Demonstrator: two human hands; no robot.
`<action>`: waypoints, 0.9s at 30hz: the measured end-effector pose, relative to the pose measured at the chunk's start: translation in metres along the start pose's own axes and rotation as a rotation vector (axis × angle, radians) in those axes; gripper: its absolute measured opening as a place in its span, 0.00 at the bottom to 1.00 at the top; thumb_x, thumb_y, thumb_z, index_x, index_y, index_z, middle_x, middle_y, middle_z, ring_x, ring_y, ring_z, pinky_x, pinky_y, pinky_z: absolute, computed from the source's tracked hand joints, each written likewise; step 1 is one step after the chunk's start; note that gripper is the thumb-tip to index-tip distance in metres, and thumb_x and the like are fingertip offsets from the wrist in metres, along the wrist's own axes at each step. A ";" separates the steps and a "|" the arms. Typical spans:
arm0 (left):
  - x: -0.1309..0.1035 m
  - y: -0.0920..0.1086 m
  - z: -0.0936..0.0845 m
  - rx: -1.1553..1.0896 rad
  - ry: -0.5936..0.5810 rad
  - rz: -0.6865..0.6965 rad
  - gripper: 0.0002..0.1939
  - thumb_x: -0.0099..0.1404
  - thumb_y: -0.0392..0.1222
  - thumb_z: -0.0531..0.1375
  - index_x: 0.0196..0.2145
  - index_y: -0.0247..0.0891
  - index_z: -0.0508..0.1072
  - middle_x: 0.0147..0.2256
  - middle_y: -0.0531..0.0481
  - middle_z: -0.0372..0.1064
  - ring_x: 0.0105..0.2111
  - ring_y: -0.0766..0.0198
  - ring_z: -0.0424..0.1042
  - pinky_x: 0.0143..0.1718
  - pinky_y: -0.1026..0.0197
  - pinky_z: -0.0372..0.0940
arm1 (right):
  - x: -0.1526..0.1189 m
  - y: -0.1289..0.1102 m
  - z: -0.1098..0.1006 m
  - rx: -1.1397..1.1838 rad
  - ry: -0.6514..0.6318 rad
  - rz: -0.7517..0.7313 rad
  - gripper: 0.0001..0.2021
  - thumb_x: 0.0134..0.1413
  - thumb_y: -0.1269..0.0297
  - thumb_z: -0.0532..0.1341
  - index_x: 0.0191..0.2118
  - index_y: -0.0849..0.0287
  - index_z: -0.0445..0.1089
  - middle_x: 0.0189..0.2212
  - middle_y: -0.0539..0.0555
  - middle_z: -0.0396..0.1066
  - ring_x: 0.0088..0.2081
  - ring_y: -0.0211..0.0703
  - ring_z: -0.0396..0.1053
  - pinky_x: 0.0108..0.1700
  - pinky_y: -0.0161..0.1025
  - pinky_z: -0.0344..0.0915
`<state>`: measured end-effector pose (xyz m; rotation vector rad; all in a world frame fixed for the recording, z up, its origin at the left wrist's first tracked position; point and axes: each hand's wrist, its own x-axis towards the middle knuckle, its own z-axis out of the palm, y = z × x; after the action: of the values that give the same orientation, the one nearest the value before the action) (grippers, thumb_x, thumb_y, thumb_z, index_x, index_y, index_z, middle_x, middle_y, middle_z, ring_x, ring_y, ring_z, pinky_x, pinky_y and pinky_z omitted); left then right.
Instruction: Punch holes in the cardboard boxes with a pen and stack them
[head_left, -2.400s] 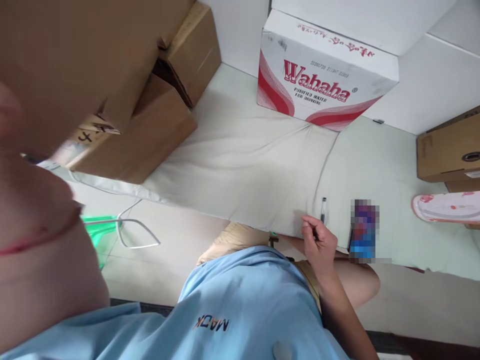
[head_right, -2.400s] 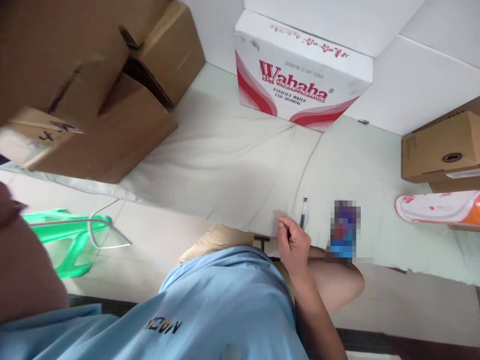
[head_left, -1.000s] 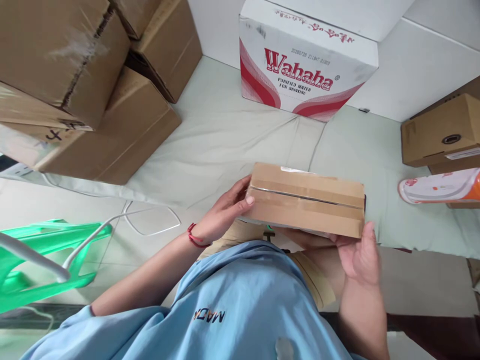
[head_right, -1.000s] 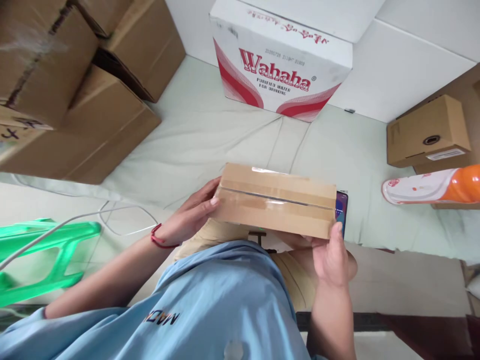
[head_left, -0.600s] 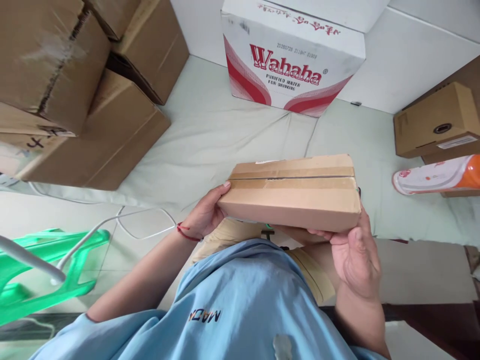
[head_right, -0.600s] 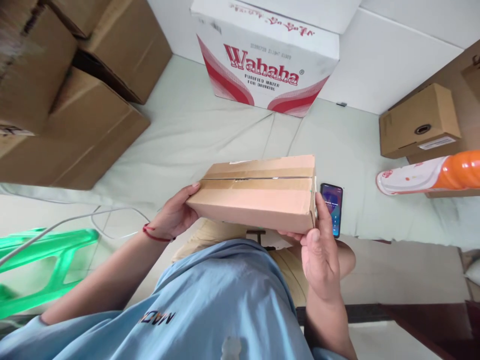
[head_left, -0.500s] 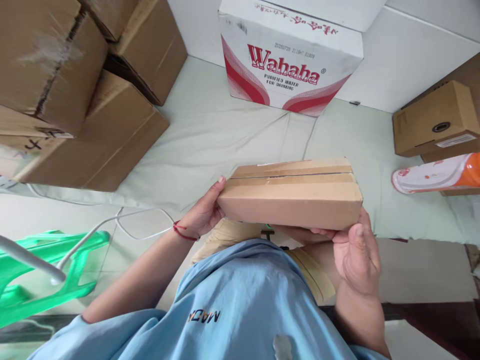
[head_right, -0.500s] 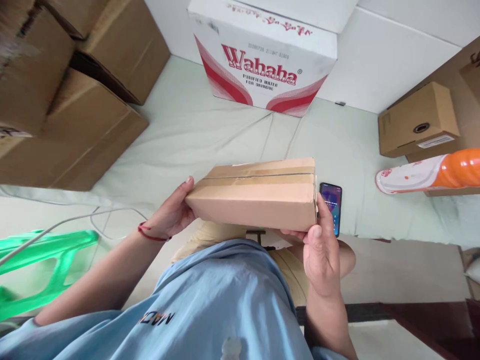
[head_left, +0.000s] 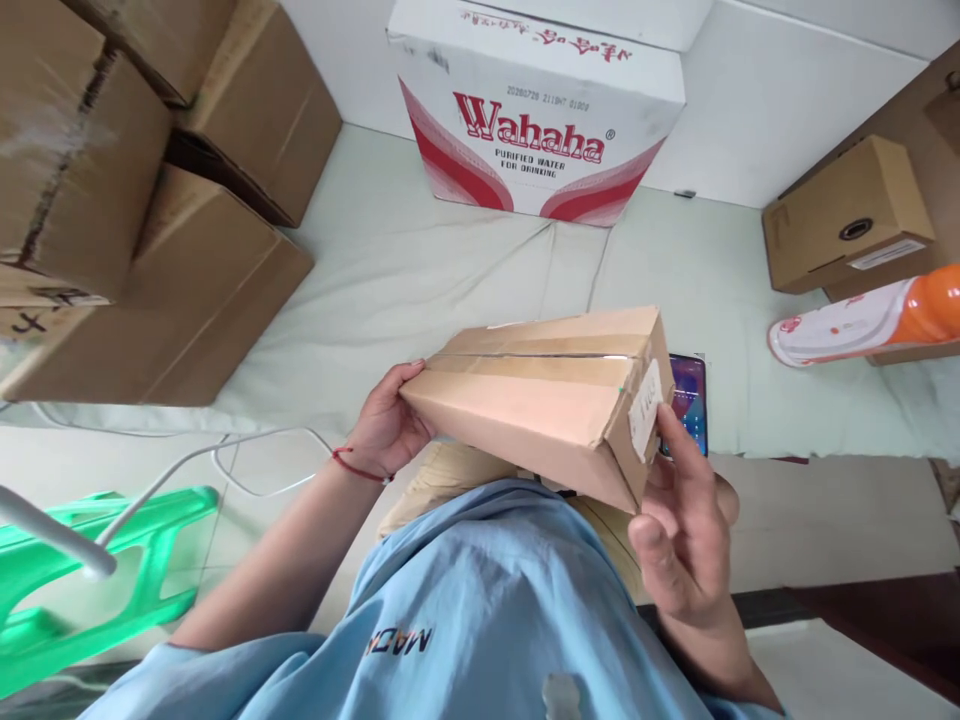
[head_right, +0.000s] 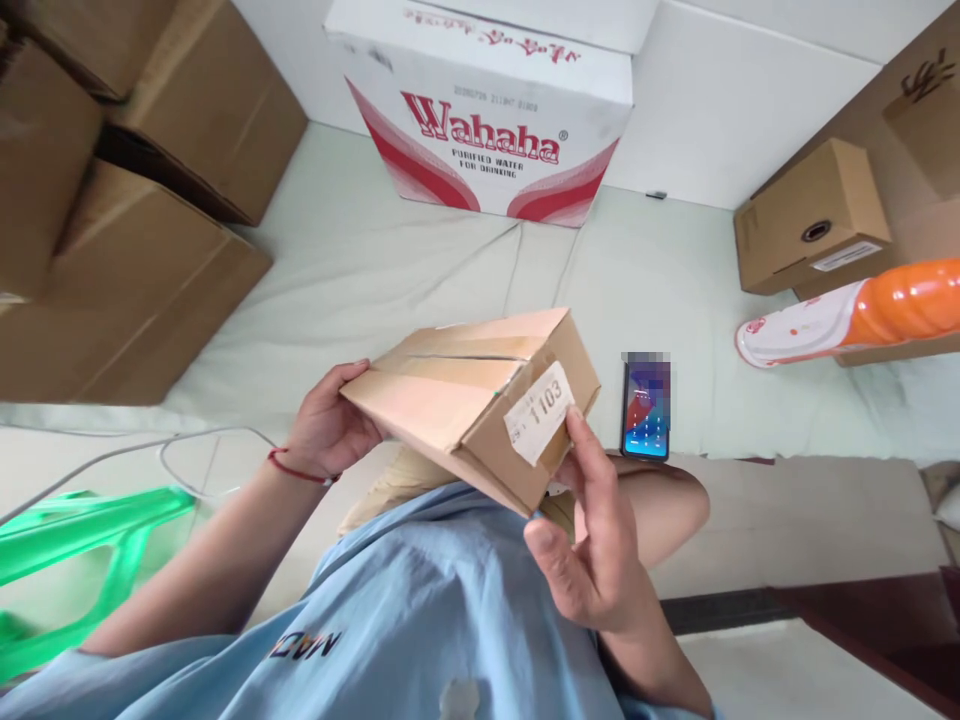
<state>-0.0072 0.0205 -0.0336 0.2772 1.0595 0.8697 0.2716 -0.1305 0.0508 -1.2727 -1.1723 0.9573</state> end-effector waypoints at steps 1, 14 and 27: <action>-0.002 0.000 0.003 -0.022 0.030 0.005 0.13 0.63 0.47 0.71 0.42 0.39 0.79 0.37 0.50 0.82 0.36 0.58 0.82 0.35 0.62 0.80 | 0.002 0.002 -0.002 0.021 0.036 0.010 0.35 0.69 0.51 0.67 0.77 0.44 0.61 0.69 0.58 0.71 0.70 0.63 0.69 0.66 0.59 0.75; -0.020 -0.007 0.029 0.403 -0.526 0.399 0.44 0.56 0.41 0.80 0.68 0.48 0.73 0.71 0.41 0.66 0.73 0.42 0.64 0.69 0.51 0.69 | 0.015 0.044 -0.048 0.283 0.513 0.311 0.39 0.55 0.35 0.72 0.66 0.50 0.74 0.67 0.59 0.73 0.74 0.61 0.64 0.71 0.63 0.68; -0.009 -0.012 0.015 0.473 -0.471 0.528 0.44 0.59 0.38 0.79 0.70 0.51 0.72 0.72 0.42 0.65 0.72 0.43 0.65 0.66 0.49 0.73 | 0.030 0.036 -0.054 0.428 0.424 0.324 0.34 0.63 0.28 0.60 0.61 0.46 0.78 0.57 0.58 0.81 0.65 0.63 0.74 0.60 0.67 0.76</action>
<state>0.0100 0.0094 -0.0275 1.1422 0.7386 0.9429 0.3330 -0.1082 0.0225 -1.2489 -0.4101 1.0376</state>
